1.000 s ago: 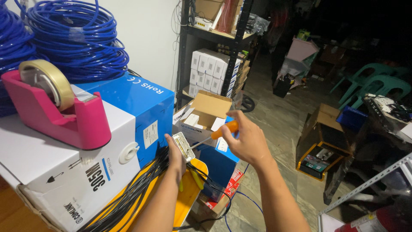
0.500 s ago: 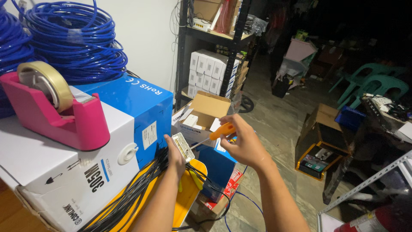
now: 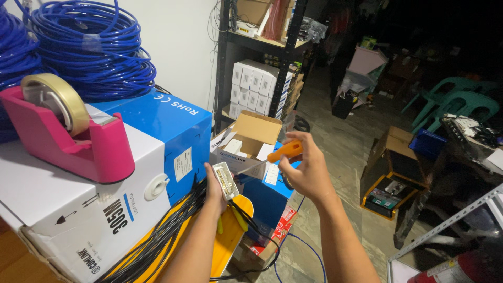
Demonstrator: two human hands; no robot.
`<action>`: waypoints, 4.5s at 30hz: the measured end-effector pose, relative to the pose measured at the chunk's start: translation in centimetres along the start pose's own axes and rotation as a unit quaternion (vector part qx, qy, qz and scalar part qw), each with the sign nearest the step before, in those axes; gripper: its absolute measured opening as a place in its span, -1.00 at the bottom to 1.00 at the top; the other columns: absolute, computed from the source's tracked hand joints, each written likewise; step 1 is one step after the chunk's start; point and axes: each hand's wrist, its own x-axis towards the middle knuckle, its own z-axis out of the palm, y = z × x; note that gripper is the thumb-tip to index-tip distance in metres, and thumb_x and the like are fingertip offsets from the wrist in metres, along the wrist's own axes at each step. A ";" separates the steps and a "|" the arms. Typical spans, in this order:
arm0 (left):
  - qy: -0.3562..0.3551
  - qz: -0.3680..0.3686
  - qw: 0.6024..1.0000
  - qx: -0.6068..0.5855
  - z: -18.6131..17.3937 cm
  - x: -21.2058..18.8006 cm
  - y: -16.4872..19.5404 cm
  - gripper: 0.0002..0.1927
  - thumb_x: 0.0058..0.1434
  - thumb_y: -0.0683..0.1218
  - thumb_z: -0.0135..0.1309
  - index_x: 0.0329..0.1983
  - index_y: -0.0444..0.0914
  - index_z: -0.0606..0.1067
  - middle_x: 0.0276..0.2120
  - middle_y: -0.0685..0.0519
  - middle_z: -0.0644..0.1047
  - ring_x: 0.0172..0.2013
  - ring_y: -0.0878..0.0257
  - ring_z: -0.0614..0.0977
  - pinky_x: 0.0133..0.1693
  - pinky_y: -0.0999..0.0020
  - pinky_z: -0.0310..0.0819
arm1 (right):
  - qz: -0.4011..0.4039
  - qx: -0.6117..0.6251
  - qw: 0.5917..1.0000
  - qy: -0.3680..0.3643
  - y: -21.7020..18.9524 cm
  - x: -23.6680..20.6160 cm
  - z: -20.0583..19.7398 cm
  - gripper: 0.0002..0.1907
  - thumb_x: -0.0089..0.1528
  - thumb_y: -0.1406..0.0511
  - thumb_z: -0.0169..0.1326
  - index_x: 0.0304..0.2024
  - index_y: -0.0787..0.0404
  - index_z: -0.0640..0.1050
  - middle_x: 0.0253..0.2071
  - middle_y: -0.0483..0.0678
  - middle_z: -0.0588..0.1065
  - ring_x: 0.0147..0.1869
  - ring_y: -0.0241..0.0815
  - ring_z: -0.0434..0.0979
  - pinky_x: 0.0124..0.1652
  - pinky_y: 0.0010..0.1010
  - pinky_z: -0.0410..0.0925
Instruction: The person handles a power strip at a workbench, first manipulating its cable and plug, then taking a screwdriver and unscrewing the strip's casing while holding it steady. They use pliers on the wires and continue working on the opened strip, adjusting components and the attached cable.
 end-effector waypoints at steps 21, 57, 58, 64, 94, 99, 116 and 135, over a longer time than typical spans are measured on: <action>-0.141 -0.063 0.984 0.085 1.6 -2.4 0.7 -0.19 0.22 0.60 -0.42 -0.20 -0.13 0.47 -0.30 -0.01 0.66 -0.42 0.32 0.57 -0.41 0.37 0.45 | 0.043 -0.038 0.998 0.021 0.2 0.0 0.5 -0.43 0.18 0.38 0.15 0.21 0.31 0.28 -0.06 0.08 0.53 -0.08 -0.09 0.66 -0.17 -0.35 0.55; -0.075 -0.019 0.997 0.024 0.3 1.3 0.0 -0.16 0.14 0.65 -0.33 -0.09 -0.10 0.48 -0.44 0.03 0.57 -0.52 0.21 0.61 -0.50 0.24 0.56 | 0.035 -0.046 0.994 0.096 2.0 -2.1 3.7 -0.50 0.23 0.27 0.25 0.09 0.32 0.33 -0.17 0.16 0.55 -0.20 -0.04 0.66 -0.28 -0.28 0.52; -0.072 -0.016 0.997 0.029 0.5 1.4 0.2 -0.16 0.14 0.65 -0.33 -0.08 -0.09 0.49 -0.43 0.03 0.58 -0.52 0.23 0.61 -0.50 0.26 0.55 | 0.040 -0.069 0.992 0.095 1.5 -2.1 3.6 -0.50 0.22 0.24 0.27 0.07 0.33 0.36 -0.23 0.16 0.56 -0.27 -0.04 0.66 -0.32 -0.27 0.50; -0.033 0.012 0.999 0.017 1.4 0.8 0.2 -0.13 0.23 0.64 -0.25 -0.18 -0.22 0.53 -0.42 0.05 0.55 -0.45 0.29 0.57 -0.41 0.34 0.54 | 0.034 -0.190 0.974 0.120 -1.2 -4.0 2.8 -0.64 0.27 0.13 0.29 -0.25 0.29 0.52 -0.51 0.09 0.53 -0.46 0.05 0.60 -0.43 -0.19 0.40; -0.028 0.002 1.000 0.005 6.8 -6.8 -0.5 -0.27 0.26 0.51 -0.31 -0.03 -0.14 0.50 -0.39 0.02 0.52 -0.38 0.18 0.56 -0.33 0.21 0.51 | 0.131 -0.258 0.957 0.035 -4.2 -0.5 -3.0 -0.50 0.24 -0.05 0.10 -0.39 0.27 0.62 -0.50 0.26 0.55 -0.40 0.29 0.58 -0.37 0.04 0.43; -0.012 -0.015 1.000 0.011 8.3 -7.3 -0.2 -0.26 0.26 0.52 -0.29 -0.02 -0.15 0.51 -0.42 -0.02 0.50 -0.43 0.15 0.53 -0.40 0.19 0.49 | 0.140 -0.206 0.969 0.008 -4.1 0.4 -4.2 -0.60 0.24 0.03 0.12 -0.34 0.25 0.61 -0.49 0.24 0.56 -0.36 0.28 0.59 -0.31 0.03 0.43; -0.084 0.026 0.996 0.003 9.5 -7.7 -0.7 -0.30 0.38 0.47 -0.36 0.01 -0.17 0.45 -0.37 -0.02 0.47 -0.39 0.17 0.53 -0.38 0.28 0.50 | 0.139 -0.237 0.948 -0.163 -8.9 1.6 -9.3 -0.67 0.34 0.01 0.10 -0.15 0.10 0.57 -0.31 0.14 0.62 -0.15 0.16 0.62 -0.13 -0.07 0.42; -0.060 0.012 0.998 -0.018 10.3 -7.6 -0.9 -0.30 0.37 0.43 -0.43 0.05 -0.16 0.45 -0.31 0.03 0.49 -0.32 0.22 0.54 -0.29 0.31 0.53 | 0.084 -0.263 0.939 -0.204 -8.9 3.5 -11.2 -0.53 0.34 -0.10 0.00 -0.08 0.14 0.53 -0.23 0.13 0.61 -0.11 0.15 0.61 -0.10 -0.09 0.42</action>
